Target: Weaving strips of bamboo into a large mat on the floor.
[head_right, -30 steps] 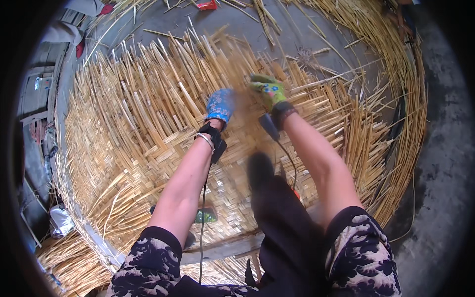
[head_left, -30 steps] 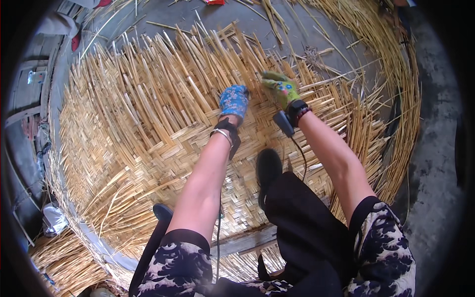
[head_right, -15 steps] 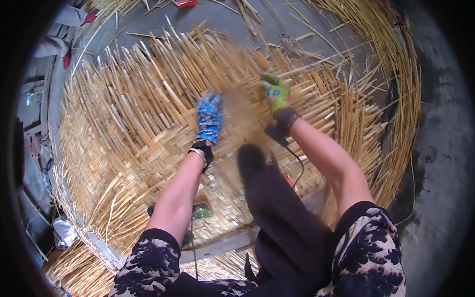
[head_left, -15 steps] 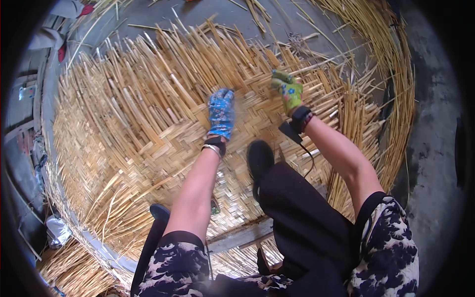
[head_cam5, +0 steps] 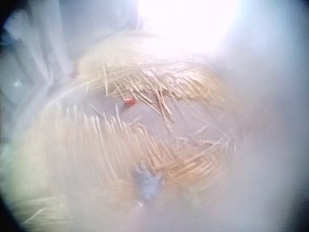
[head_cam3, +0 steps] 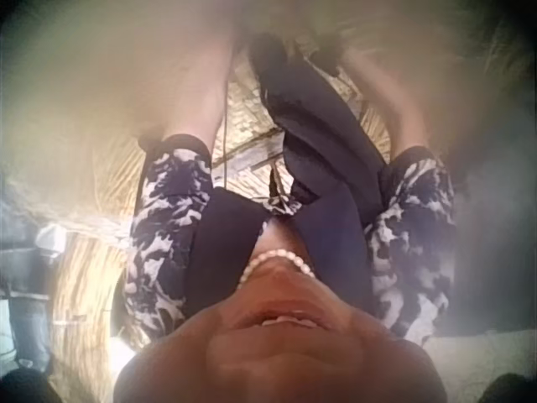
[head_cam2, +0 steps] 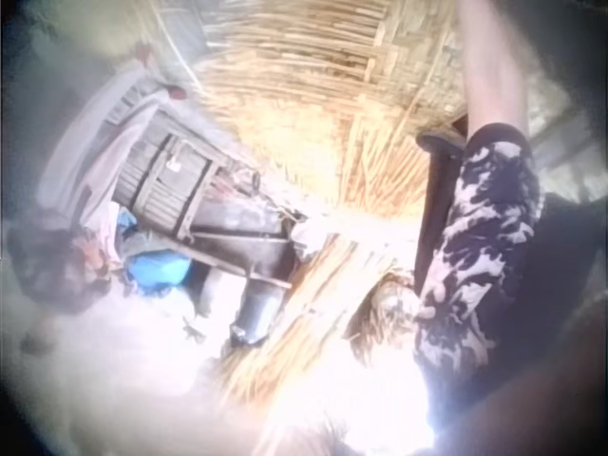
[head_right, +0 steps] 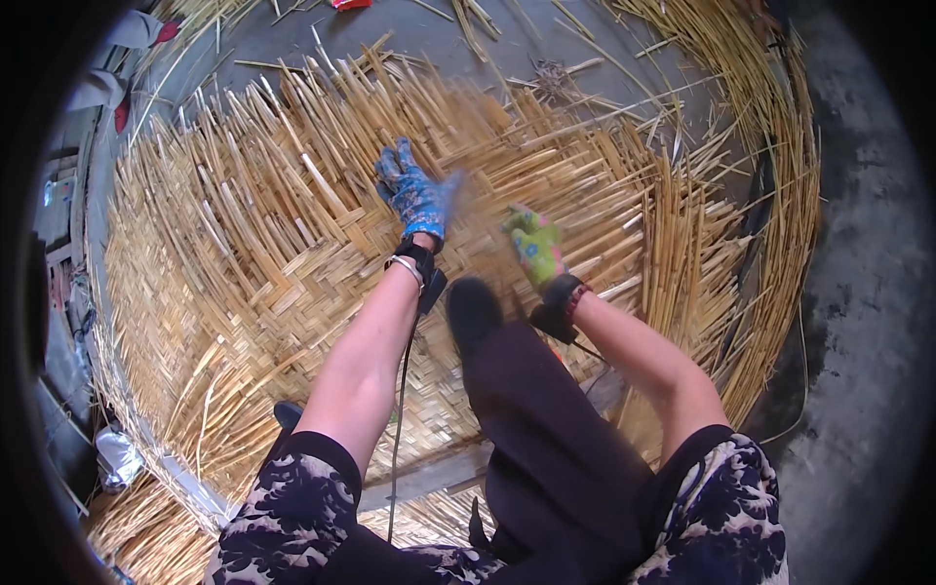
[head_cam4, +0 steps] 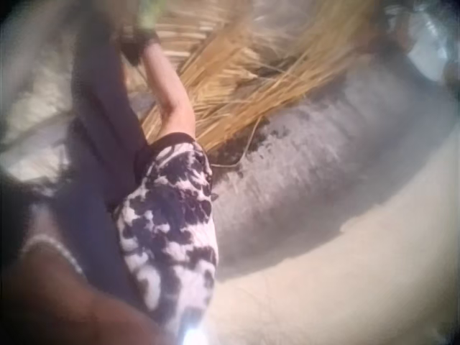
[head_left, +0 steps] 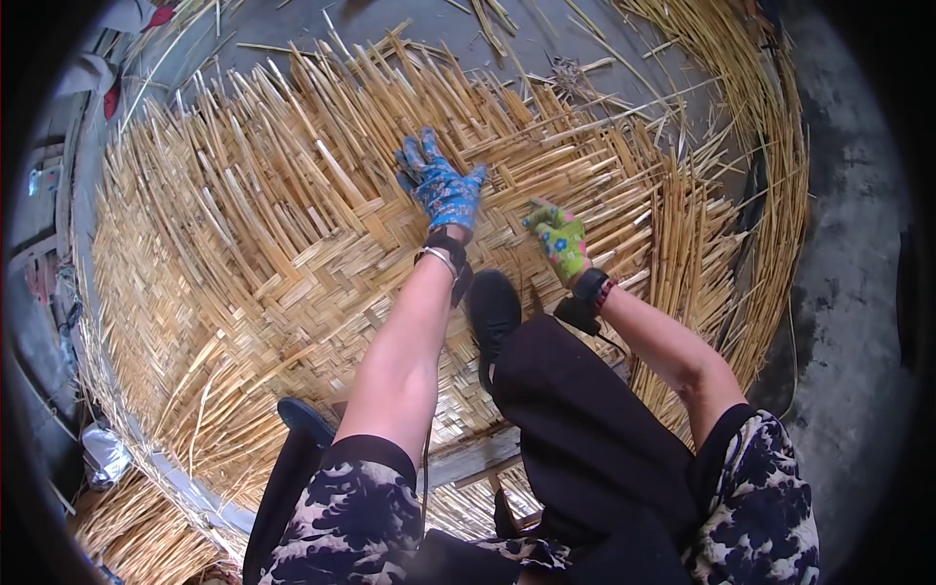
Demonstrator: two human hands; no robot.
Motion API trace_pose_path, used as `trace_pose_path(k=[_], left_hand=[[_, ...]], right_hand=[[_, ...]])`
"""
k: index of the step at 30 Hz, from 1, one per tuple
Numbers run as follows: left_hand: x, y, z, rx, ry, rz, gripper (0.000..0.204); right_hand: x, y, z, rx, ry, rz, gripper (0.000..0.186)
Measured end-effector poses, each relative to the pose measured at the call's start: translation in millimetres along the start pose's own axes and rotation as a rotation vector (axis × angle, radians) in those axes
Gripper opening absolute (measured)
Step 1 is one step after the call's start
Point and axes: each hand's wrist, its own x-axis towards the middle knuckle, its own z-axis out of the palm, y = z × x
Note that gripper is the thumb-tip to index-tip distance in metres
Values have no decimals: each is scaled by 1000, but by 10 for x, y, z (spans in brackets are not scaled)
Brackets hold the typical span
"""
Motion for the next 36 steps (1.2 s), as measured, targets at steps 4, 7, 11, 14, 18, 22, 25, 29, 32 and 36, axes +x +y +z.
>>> trace_pose_path(k=[4, 7, 11, 14, 18, 22, 25, 29, 32, 36], left_hand=[[-70, 169, 8, 41, -15, -13, 100], [-48, 205, 53, 100, -9, -27, 103], [-21, 128, 94, 131, -34, -64, 103], [-16, 120, 74, 111, -20, -50, 101], [-32, 211, -125, 9, 224, 290, 65], [621, 293, -101, 53, 29, 802, 26], [890, 390, -12, 452, -370, 1022, 18], [973, 611, 53, 730, -532, 1008, 23], [1086, 689, 65, 693, -550, 1156, 18], [1174, 582, -43, 516, -233, 1021, 13]], right_hand=[[-124, -57, 42, -552, -95, -19, 19], [-140, -23, 55, -883, -135, -217, 17], [-190, 48, 34, -932, -164, -279, 18], [-148, 73, -26, -145, 4, 25, 19], [158, -44, -255, 311, 275, 262, 16], [202, 183, -310, 592, 203, 328, 12], [204, 130, -235, 604, 238, 365, 12], [229, 72, -392, 72, 216, 305, 13], [335, 50, -418, -181, 57, 360, 13], [431, 23, -342, -907, -257, 92, 12]])
